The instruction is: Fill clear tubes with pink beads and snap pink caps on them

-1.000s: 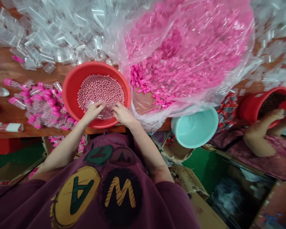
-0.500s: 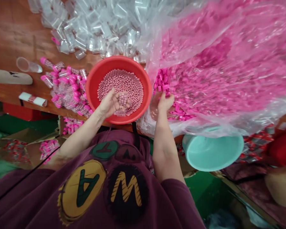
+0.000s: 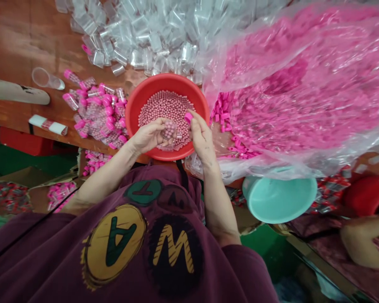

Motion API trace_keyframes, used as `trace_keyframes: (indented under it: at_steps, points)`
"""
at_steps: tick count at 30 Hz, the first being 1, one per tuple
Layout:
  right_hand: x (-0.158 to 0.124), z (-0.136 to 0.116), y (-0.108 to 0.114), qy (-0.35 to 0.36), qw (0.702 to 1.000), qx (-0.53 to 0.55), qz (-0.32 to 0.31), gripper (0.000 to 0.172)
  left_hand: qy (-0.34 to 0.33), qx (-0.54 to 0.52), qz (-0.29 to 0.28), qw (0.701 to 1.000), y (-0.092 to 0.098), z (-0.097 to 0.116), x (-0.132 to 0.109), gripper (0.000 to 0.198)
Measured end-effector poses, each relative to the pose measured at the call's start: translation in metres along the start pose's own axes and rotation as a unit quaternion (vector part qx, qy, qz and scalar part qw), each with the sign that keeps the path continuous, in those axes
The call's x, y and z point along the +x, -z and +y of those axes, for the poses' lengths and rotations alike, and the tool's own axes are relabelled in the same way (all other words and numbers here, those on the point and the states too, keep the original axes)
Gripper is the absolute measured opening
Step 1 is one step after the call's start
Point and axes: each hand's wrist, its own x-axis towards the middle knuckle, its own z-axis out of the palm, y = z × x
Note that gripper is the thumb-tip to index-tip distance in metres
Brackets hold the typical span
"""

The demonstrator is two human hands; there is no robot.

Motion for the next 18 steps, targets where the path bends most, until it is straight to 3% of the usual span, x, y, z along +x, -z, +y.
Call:
trace_keyframes:
  at_steps: [3,10,15,18]
  points:
    - [-0.003,-0.020,-0.014,0.037,0.999,-0.012,-0.031,0.050,-0.004,0.020,0.003,1.000,0.001,0.003,-0.008,0.029]
    - [-0.007,-0.028,-0.026,0.133,0.981,-0.106,-0.091,0.035,-0.001,0.066,0.003,0.998,0.018,0.006,-0.023,0.026]
    - [-0.003,-0.018,-0.021,0.181,0.954,-0.187,-0.146,0.033,0.010,0.054,0.004,0.998,0.033,0.006,-0.026,0.014]
    - [0.000,-0.004,-0.020,0.180,0.940,-0.270,-0.107,0.032,0.017,0.039,0.023,0.999,0.040,0.005,-0.027,0.006]
